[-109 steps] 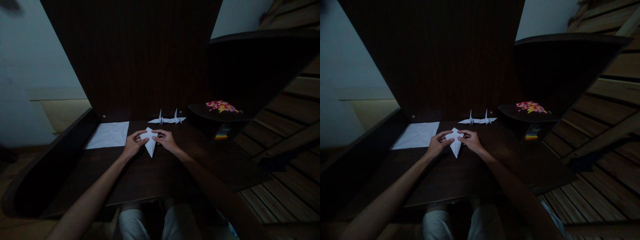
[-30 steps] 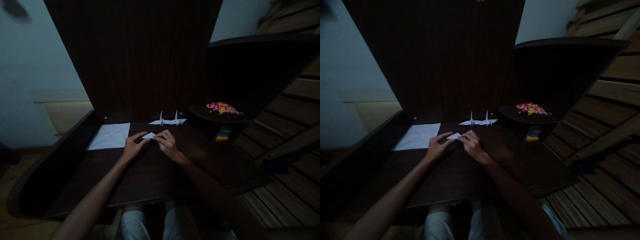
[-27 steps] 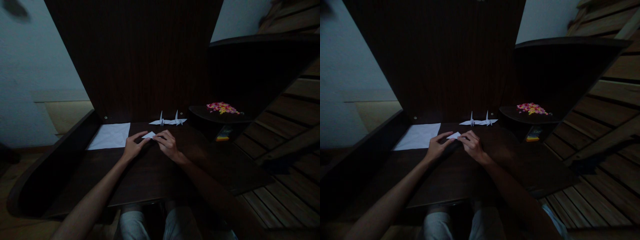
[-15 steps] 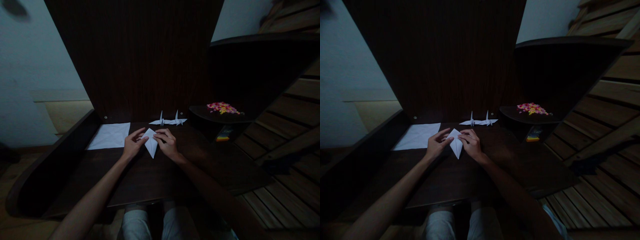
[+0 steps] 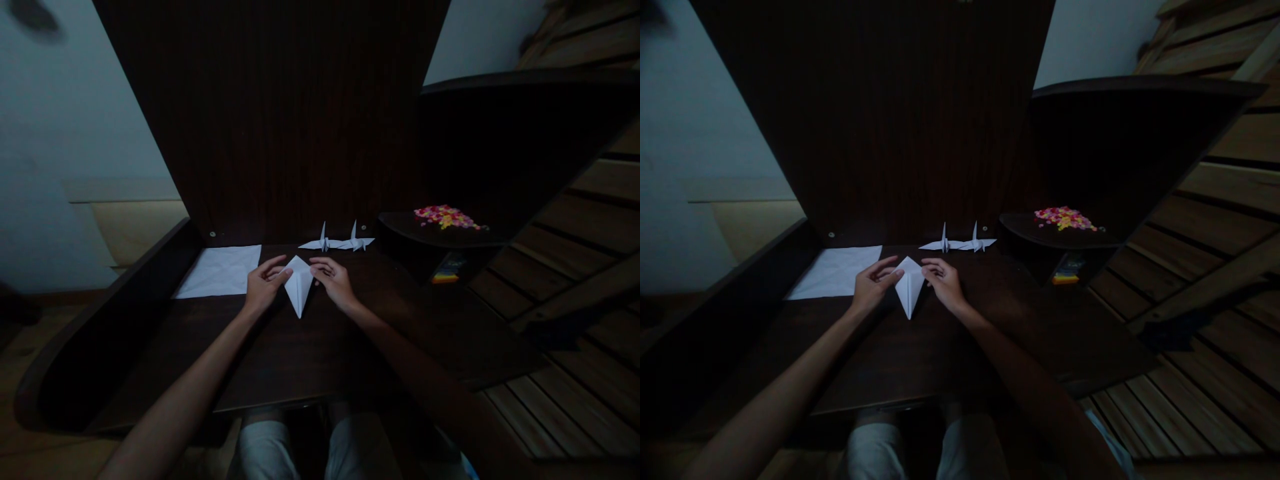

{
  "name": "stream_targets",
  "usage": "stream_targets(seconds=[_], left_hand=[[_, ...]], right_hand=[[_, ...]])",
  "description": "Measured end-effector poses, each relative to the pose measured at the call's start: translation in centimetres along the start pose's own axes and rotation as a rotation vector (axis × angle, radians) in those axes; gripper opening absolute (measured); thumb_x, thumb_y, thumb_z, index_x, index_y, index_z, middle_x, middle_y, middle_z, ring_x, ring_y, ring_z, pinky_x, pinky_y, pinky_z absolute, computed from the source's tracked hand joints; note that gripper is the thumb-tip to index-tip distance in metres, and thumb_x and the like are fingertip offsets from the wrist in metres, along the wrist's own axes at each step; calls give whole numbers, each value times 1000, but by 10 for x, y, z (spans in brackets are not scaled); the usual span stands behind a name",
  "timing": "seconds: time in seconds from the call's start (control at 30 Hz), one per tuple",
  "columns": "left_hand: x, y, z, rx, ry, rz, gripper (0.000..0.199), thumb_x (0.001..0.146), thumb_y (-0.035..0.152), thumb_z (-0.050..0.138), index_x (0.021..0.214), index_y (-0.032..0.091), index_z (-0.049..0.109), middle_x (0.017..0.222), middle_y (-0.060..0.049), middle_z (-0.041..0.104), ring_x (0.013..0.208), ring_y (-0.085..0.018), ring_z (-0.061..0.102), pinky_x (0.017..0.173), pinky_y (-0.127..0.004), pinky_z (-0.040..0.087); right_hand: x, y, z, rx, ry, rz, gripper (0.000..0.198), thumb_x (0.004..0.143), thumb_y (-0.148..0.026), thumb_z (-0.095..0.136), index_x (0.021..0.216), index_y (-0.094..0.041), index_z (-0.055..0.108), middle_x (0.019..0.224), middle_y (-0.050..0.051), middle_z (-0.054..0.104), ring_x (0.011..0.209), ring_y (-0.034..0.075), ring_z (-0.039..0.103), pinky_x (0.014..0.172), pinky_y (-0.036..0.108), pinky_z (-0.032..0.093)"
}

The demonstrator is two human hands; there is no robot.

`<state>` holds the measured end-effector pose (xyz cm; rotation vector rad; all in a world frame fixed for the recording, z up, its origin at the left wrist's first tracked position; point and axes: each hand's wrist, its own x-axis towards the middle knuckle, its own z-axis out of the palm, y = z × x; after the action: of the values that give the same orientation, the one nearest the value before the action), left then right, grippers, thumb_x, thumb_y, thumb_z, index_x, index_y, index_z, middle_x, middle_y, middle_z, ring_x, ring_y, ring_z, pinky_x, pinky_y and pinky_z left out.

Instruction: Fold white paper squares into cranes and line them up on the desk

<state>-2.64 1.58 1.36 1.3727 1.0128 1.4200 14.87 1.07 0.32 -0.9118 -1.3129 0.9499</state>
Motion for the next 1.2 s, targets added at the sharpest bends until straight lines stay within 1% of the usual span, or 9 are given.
stream_targets(seconds=[0.17,0.33,0.47,0.57,0.7,0.87,1.03,1.2], left_hand=[[-1,-1,1,7,-13,-7,63,59,39,78,113,11,61,81,-9,72,76,-21,67,74,-35,52],[-1,-2,1,7,-11,-17,65,57,40,78,113,11,62,81,-9,72,75,-21,67,73,-35,52],[-1,-1,1,6,-4,-33,64,56,40,79,112,11,62,81,-9,73,75,-21,66,73,-34,52],[0,-1,0,-17,10,-66,63,55,37,80,111,12,63,80,-8,73,74,-21,66,73,-33,51],[1,-2,0,-62,32,-103,61,54,34,80,109,12,64,77,-7,72,73,-20,66,72,-32,50],[4,-3,-2,-96,-2,-166,54,54,31,79,104,13,67,73,-6,71,69,-18,63,67,-29,47],[7,-4,-3,-99,-32,-196,41,54,24,74,94,14,70,71,-3,69,68,-16,59,64,-26,43],[8,-6,-4,-110,-64,-190,34,55,20,68,87,15,72,76,-3,70,75,-18,59,71,-28,42]], right_hand=[[-1,-2,0,35,-33,91,31,68,-34,65,94,-18,62,72,0,62,51,9,53,39,19,36],[-1,-5,0,46,-108,198,27,67,-32,65,88,-16,63,58,-3,58,44,8,50,37,18,34],[0,-7,-2,31,-117,276,21,64,-27,63,82,-16,64,54,-3,56,43,9,49,37,19,32],[1,-9,-4,15,-82,265,18,60,-21,61,77,-16,65,54,-3,57,45,9,47,39,19,30],[2,-10,-5,-31,-53,223,18,56,-15,60,73,-16,66,56,-3,59,53,10,49,48,21,34],[2,-9,-6,-76,-53,162,18,57,-16,60,74,-16,66,57,-3,58,57,11,50,54,23,35],[3,-8,-6,-40,-35,118,18,58,-18,61,75,-17,66,58,-3,57,59,11,50,58,23,36],[4,-5,-6,-14,-22,106,18,57,-19,62,74,-17,67,59,-3,57,60,11,51,58,23,37]])
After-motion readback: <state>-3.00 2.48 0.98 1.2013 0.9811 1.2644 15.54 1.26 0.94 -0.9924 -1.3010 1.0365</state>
